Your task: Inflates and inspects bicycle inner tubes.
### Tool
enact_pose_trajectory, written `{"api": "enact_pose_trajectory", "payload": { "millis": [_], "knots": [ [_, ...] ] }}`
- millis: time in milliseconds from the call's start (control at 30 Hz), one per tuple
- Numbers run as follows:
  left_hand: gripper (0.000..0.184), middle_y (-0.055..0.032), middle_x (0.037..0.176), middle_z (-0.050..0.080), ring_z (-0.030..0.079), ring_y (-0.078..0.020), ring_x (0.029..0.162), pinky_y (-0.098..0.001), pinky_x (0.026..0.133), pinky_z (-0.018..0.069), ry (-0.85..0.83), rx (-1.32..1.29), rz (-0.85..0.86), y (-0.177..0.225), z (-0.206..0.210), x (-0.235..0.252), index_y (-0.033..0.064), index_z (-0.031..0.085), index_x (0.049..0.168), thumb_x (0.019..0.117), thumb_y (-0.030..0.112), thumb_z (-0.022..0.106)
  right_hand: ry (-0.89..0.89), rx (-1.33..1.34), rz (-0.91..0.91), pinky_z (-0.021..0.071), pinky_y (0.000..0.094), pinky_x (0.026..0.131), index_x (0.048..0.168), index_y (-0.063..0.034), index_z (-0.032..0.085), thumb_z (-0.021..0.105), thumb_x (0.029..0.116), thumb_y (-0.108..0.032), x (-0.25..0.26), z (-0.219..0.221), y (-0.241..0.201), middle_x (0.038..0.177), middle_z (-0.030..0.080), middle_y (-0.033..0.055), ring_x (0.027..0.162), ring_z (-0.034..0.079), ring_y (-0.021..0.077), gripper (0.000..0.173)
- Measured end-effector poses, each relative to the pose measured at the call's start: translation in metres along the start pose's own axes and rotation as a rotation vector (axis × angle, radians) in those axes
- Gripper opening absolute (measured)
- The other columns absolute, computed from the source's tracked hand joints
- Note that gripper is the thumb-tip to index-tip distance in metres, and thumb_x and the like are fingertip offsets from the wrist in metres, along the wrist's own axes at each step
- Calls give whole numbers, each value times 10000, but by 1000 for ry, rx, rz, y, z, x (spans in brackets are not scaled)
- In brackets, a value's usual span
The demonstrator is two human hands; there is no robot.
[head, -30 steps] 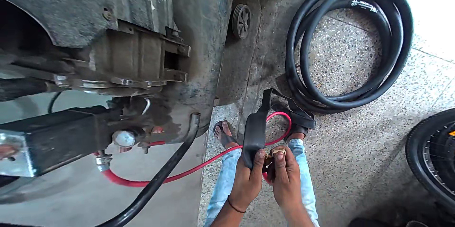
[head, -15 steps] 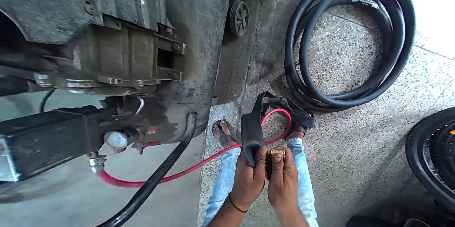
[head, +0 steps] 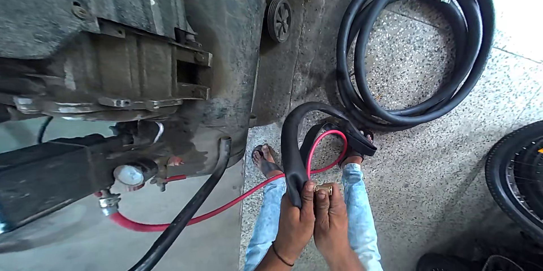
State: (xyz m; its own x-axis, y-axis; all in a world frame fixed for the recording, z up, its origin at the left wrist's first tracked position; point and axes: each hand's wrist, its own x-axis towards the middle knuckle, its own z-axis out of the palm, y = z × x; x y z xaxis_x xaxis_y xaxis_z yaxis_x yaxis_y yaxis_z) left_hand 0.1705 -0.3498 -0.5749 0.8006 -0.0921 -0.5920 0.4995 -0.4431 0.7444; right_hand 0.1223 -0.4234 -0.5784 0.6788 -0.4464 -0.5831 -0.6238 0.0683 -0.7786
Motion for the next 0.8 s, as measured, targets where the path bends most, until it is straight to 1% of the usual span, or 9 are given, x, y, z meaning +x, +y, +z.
{"api": "enact_pose_trajectory", "payload": {
  "millis": [100, 167, 300, 433, 533, 600, 667, 733, 800],
  "knots": [
    [424, 39, 822, 663, 654, 4, 764, -184, 747, 578, -5, -14, -3, -4, -3, -4, 5, 631, 1075, 1073, 404, 489, -12, -22, 42, 549, 253, 575, 997, -62, 613, 407, 1083, -480, -5, 2, 3, 719, 611, -31, 623, 603, 46, 473],
    [436, 36, 842, 667, 655, 9, 781, -176, 759, 575, -1, -24, -5, -5, -5, -4, -9, 626, 1103, 1069, 406, 498, -17, -14, 44, 547, 247, 576, 997, -61, 610, 402, 1084, -480, -6, 5, 4, 723, 606, -32, 622, 598, 44, 476],
    [418, 32, 833, 675, 667, -11, 771, -200, 759, 589, -16, -46, -43, -8, -7, -4, -4, 631, 1093, 1073, 390, 493, -49, -21, 54, 557, 268, 586, 1005, -61, 619, 395, 1090, -465, -8, 5, 6, 744, 623, -20, 644, 614, 58, 469],
    [427, 36, 774, 659, 654, -17, 703, -203, 701, 585, -21, -25, -58, -9, -7, -5, -1, 638, 1052, 1073, 396, 483, -61, -17, 73, 544, 266, 579, 1006, -65, 614, 393, 1091, -463, -9, 4, 6, 725, 607, -28, 627, 599, 58, 463],
    [459, -8, 867, 695, 679, -36, 793, -226, 784, 596, -23, 23, -67, -9, -10, -3, -30, 647, 1106, 1053, 407, 517, -57, 10, 105, 530, 253, 561, 1008, -69, 605, 391, 1096, -441, -8, 5, 3, 712, 592, -36, 608, 582, 46, 437],
    [487, -34, 938, 705, 687, -52, 842, -240, 820, 598, -38, 31, -102, -7, -15, 0, -47, 626, 1184, 1040, 408, 531, -63, 32, 131, 535, 263, 563, 1015, -66, 598, 398, 1097, -419, -7, 7, -1, 712, 596, -29, 607, 591, 57, 413],
    [488, -40, 943, 709, 694, -67, 839, -255, 808, 604, -55, 27, -152, 0, -20, -5, -46, 604, 1218, 1033, 400, 536, -74, 37, 152, 550, 283, 582, 1040, -56, 607, 413, 1097, -381, -14, 5, -7, 726, 612, -15, 618, 605, 74, 382],
    [492, -48, 970, 707, 690, -76, 860, -263, 829, 596, -67, 33, -162, 16, -21, -4, -39, 608, 1228, 1027, 404, 539, -73, 47, 151, 549, 286, 586, 1066, -49, 612, 408, 1095, -358, -13, 0, -20, 732, 614, -13, 616, 599, 76, 372],
    [486, -31, 935, 709, 690, -74, 830, -275, 808, 600, -84, 44, -157, 34, -21, -5, -13, 630, 1194, 1004, 431, 579, -79, 115, 205, 541, 292, 582, 1077, -47, 612, 403, 1094, -351, -11, -9, -34, 740, 612, 0, 612, 593, 85, 369]
  ]
}}
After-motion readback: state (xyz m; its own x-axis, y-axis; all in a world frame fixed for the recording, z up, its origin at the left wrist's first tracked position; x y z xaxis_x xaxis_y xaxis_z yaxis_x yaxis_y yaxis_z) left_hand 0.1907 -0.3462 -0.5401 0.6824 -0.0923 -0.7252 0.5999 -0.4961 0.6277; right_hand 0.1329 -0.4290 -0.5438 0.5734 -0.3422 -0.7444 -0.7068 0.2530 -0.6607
